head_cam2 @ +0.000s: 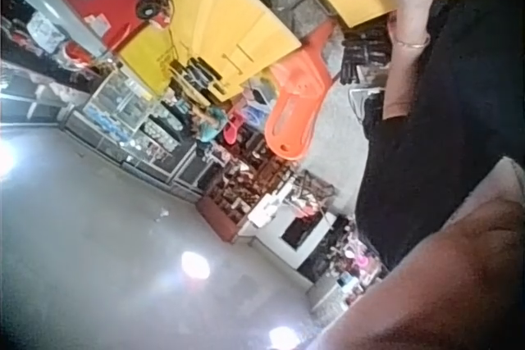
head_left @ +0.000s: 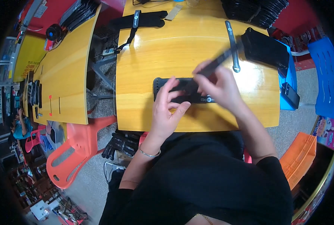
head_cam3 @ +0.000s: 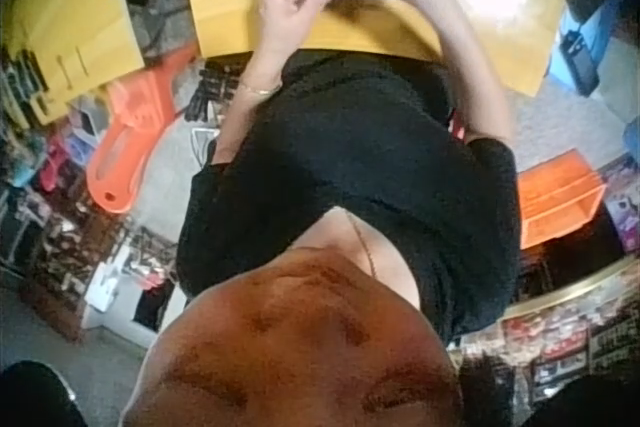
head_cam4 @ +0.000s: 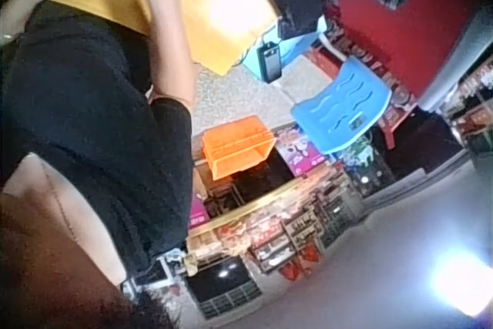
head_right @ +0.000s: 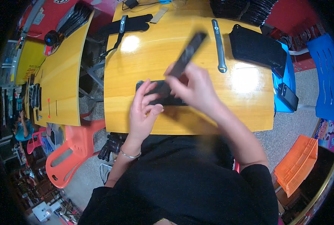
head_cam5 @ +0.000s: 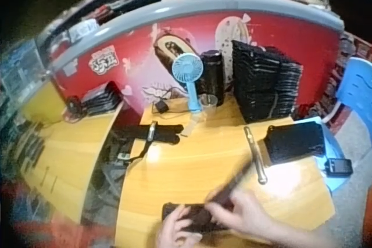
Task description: Organizing and assembling black wrench straps onto a template board for manufacturing.
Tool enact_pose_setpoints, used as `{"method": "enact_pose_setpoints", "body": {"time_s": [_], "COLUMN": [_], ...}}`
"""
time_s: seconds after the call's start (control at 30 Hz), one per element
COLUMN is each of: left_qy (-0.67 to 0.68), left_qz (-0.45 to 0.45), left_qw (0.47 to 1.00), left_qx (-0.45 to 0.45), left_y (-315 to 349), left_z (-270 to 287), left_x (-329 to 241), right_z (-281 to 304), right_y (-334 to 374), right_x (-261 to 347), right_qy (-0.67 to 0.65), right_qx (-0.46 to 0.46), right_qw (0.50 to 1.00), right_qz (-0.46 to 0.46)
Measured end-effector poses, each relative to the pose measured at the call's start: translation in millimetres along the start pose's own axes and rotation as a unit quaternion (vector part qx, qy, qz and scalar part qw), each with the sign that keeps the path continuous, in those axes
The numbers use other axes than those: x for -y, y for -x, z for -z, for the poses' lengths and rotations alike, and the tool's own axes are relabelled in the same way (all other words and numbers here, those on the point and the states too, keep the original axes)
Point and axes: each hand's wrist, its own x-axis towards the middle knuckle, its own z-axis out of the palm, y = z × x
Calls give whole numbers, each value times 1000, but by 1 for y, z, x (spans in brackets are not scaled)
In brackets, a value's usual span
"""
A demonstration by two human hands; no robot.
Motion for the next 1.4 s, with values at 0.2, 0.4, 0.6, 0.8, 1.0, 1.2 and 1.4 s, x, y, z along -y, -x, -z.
{"method": "enact_pose_setpoints", "body": {"time_s": [0.2,0.4,0.6,0.8,1.0,1.2,1.4], "left_qy": [53,-16,42,39,2,-12,-22], "left_qz": [64,67,168,157,170,169,170], "left_qw": [996,997,985,984,981,978,978], "left_qx": [32,34,-18,-79,-95,-118,-120], "left_y": [12,23,26,19,15,13,12], "left_z": [18,51,63,70,66,63,63], "left_x": [6,13,19,29,36,39,43], "right_z": [2,34,36,29,26,24,24], "right_y": [54,86,91,87,84,82,82], "right_x": [-10,-45,-58,-66,-70,-67,-71], "right_qy": [-97,-85,49,-2,24,60,66], "right_qx": [-33,-119,-101,-140,-151,-161,-167], "right_qw": [995,989,992,983,983,979,979], "right_qz": [15,-37,-62,-122,-98,-107,-97]}}
